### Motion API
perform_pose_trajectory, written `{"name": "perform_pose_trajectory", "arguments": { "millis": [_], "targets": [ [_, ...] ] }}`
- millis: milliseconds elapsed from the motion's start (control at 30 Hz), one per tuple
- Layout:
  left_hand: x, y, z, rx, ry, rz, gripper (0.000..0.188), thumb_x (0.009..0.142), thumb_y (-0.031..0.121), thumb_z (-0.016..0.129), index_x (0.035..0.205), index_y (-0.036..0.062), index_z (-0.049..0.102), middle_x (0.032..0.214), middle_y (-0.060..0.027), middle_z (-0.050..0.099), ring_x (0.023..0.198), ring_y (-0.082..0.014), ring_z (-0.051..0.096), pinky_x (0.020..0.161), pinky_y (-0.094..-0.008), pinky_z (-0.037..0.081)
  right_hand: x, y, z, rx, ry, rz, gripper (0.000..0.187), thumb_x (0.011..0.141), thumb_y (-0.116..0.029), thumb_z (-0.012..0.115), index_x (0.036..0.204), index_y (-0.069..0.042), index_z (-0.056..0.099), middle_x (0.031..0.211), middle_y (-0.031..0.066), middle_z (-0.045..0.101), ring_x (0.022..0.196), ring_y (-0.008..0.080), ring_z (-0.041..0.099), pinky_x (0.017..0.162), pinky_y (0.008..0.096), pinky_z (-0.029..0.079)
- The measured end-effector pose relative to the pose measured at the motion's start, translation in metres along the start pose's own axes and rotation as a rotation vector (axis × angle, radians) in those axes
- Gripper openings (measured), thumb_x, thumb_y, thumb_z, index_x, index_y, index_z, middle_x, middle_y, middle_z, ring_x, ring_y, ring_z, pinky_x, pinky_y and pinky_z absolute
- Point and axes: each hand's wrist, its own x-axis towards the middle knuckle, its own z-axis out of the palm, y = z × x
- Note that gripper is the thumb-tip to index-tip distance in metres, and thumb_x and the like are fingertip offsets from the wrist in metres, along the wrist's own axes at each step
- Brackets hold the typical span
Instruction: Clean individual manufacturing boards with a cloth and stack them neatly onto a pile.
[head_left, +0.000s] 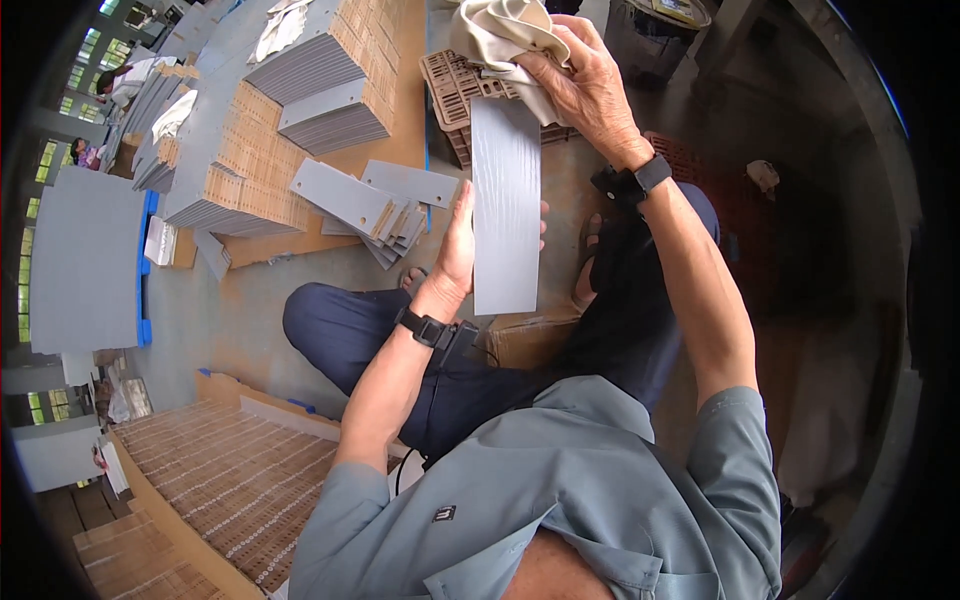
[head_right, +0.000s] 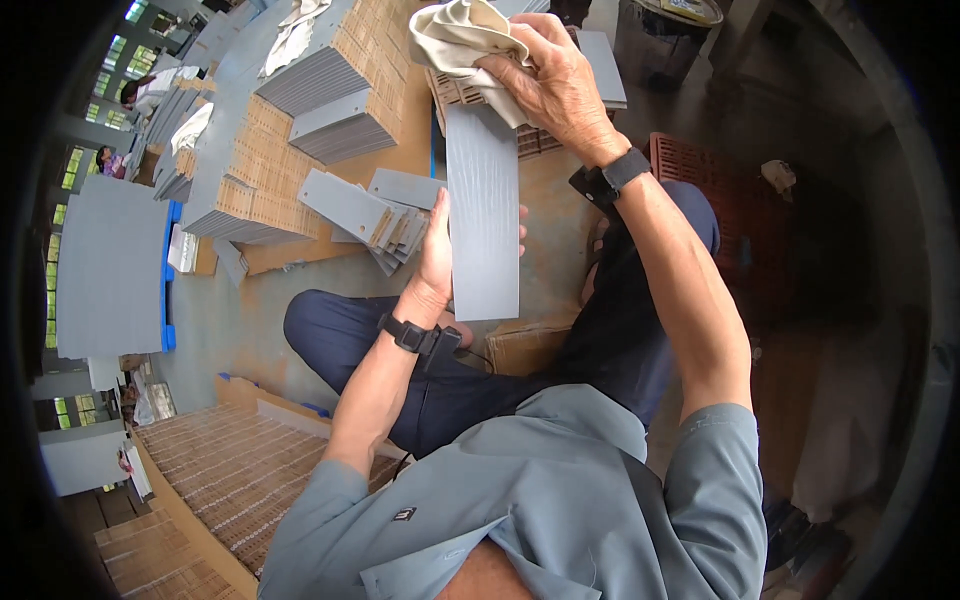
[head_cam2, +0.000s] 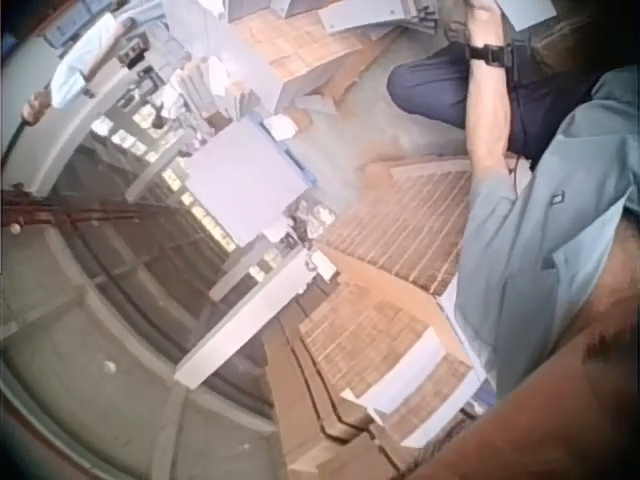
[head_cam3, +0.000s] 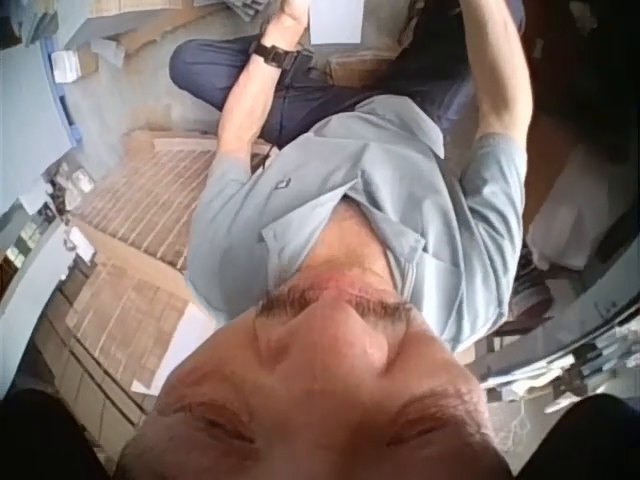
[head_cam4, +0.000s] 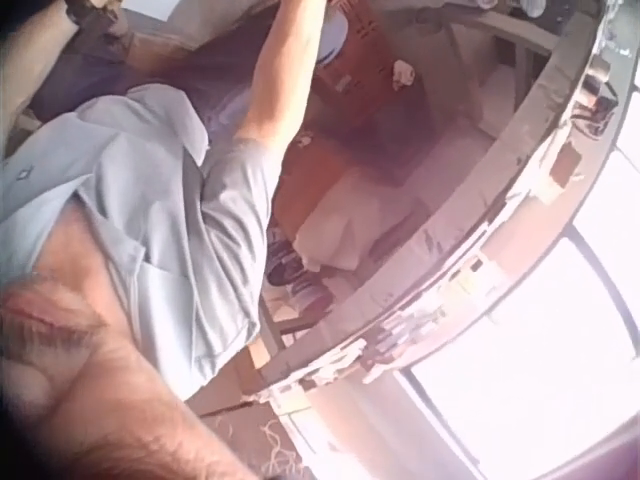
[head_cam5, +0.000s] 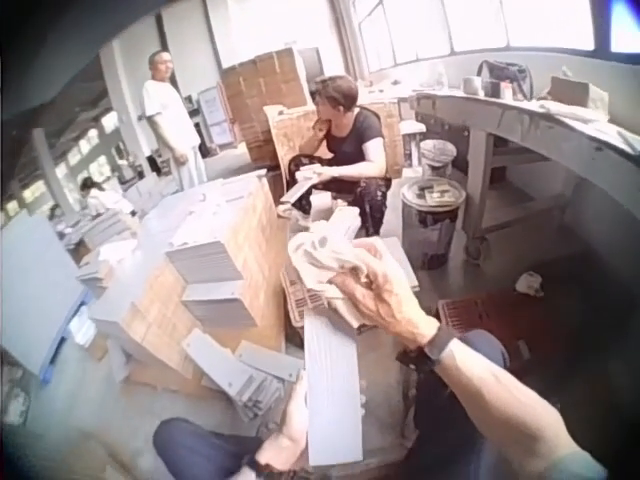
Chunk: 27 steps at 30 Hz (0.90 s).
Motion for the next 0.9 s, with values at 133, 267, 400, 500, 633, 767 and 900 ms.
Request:
{"name": "perform_pose_trajectory", "arguments": {
  "millis": [133, 267, 400, 500, 633, 767, 900],
  "targets": [
    [0.035, 0.005, -0.011, -0.038, 0.225, 0.229, 0.08, 0.099, 0.071, 0.033, 0.143, 0.0063, 0.049, 0.126, -0.0176, 0.063, 0.101, -0.0275, 0.068, 0.085, -0.0428, 0.059, -0.066, -0.018, 0.022, 0.214, -0.422, -0.113, 0.03, 0.087, -0.018, 0.075, 0.114, -0.007, 0.067, 0.112, 0.0108, 0.061, 0.101, 0.0304, 0.062, 0.087, 0.0394, 0.053],
    [0.039, 0.029, -0.045, -0.1, 0.128, 0.216, 0.08, 0.099, 0.071, 0.032, 0.143, 0.0051, 0.046, 0.125, -0.0184, 0.063, 0.101, -0.0298, 0.067, 0.08, -0.044, 0.061, -0.138, -0.06, 0.0, 0.419, -0.727, -0.025, 0.031, 0.082, -0.014, 0.077, 0.111, -0.009, 0.067, 0.106, 0.0091, 0.06, 0.102, 0.0313, 0.062, 0.089, 0.041, 0.053],
    [0.044, 0.041, -0.044, -0.198, -0.058, 0.287, 0.083, 0.1, 0.069, 0.03, 0.144, 0.0006, 0.044, 0.128, -0.0243, 0.06, 0.107, -0.0336, 0.066, 0.087, -0.0474, 0.059, -0.183, -0.051, -0.017, 0.234, -1.173, 0.049, 0.036, 0.079, -0.016, 0.078, 0.114, -0.01, 0.07, 0.103, 0.0069, 0.059, 0.104, 0.0284, 0.061, 0.092, 0.0399, 0.052],
    [0.039, 0.051, -0.035, -0.129, 0.03, 0.333, 0.084, 0.1, 0.07, 0.031, 0.144, -0.0002, 0.045, 0.126, -0.0237, 0.061, 0.106, -0.0327, 0.066, 0.087, -0.0477, 0.058, -0.173, -0.041, -0.024, 0.269, -1.109, 0.157, 0.034, 0.08, -0.015, 0.079, 0.112, -0.007, 0.072, 0.105, 0.0082, 0.061, 0.101, 0.0303, 0.063, 0.091, 0.0402, 0.053],
    [0.039, 0.061, -0.039, 0.005, 0.162, 0.404, 0.08, 0.1, 0.068, 0.038, 0.144, 0.0009, 0.044, 0.125, -0.022, 0.062, 0.107, -0.0299, 0.066, 0.09, -0.0436, 0.057, -0.16, -0.026, -0.039, 0.051, -0.915, 0.334, 0.029, 0.08, -0.014, 0.077, 0.106, -0.004, 0.071, 0.1, 0.0117, 0.062, 0.096, 0.033, 0.064, 0.088, 0.0417, 0.053],
    [0.039, 0.066, -0.052, 0.161, 0.39, 0.468, 0.069, 0.103, 0.058, 0.046, 0.144, 0.0023, 0.045, 0.129, -0.0148, 0.061, 0.114, -0.022, 0.062, 0.095, -0.0363, 0.054, -0.15, -0.018, -0.05, 0.002, -0.657, 0.499, 0.027, 0.083, -0.012, 0.077, 0.107, -0.002, 0.07, 0.102, 0.0128, 0.062, 0.09, 0.034, 0.065, 0.081, 0.041, 0.054],
    [0.033, 0.064, -0.059, 0.172, 0.622, 0.469, 0.049, 0.107, 0.042, 0.048, 0.142, 0.007, 0.05, 0.117, -0.0075, 0.06, 0.096, -0.0136, 0.061, 0.079, -0.0299, 0.055, -0.143, -0.02, -0.051, 0.05, -0.425, 0.623, 0.029, 0.087, -0.013, 0.076, 0.111, 0.001, 0.068, 0.109, 0.0121, 0.059, 0.099, 0.027, 0.063, 0.085, 0.0355, 0.052]
  ]
}}
